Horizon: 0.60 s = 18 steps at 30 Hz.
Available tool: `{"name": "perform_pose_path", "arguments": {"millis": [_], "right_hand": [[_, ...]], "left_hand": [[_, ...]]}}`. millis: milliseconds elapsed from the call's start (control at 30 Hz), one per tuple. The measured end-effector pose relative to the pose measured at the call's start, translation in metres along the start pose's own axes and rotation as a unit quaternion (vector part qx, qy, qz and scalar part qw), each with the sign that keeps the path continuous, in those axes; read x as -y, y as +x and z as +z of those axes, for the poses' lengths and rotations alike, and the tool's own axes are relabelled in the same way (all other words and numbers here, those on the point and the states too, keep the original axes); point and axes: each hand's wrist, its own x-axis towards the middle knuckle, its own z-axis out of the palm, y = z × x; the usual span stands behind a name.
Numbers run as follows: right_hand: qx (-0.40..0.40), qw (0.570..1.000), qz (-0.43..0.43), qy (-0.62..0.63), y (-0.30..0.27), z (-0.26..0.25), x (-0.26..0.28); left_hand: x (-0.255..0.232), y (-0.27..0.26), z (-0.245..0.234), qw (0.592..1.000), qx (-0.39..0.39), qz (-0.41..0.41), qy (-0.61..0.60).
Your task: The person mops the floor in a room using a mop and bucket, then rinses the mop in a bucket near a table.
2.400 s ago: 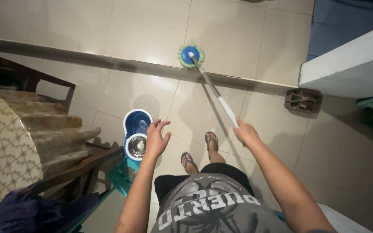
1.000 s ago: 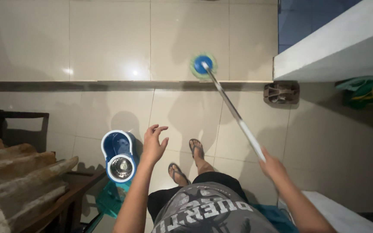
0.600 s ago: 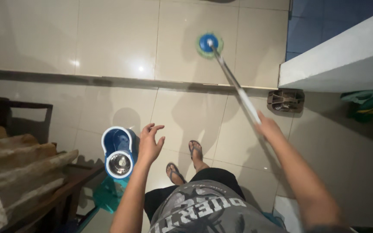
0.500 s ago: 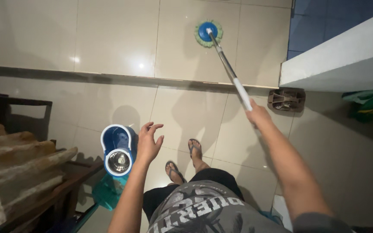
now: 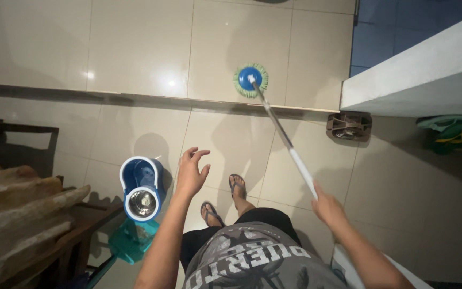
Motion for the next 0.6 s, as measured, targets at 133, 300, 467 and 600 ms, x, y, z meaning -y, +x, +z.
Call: {"name": "perform_pose_path", "arguments": {"millis": [133,300,467,600], "right_hand": [[-0.05,0.996,-0.064,0.019,0.059,-0.056,0.05],[-0.049,0.997,-0.011,0.054,0.121,-0.129,0.156],[-0.017,0.996,0.012,0.081,0.126,-0.093,0.16],[-0.083,0.995,-0.05,0.001,0.095,-0.011,0.087]], "left_hand": [[-0.001,-0.01,-0.007,1.0,-0.009,-0.021,0.007],[0.008,-0.028,-0.01,1.0,-0.014,-0.021,0.013],[0.023,-0.041,-0.006,1.0,-0.008,-0.019,0.008],[0.033,-0.051,-0.003,1.0,0.006,-0.012,0.001]]}}
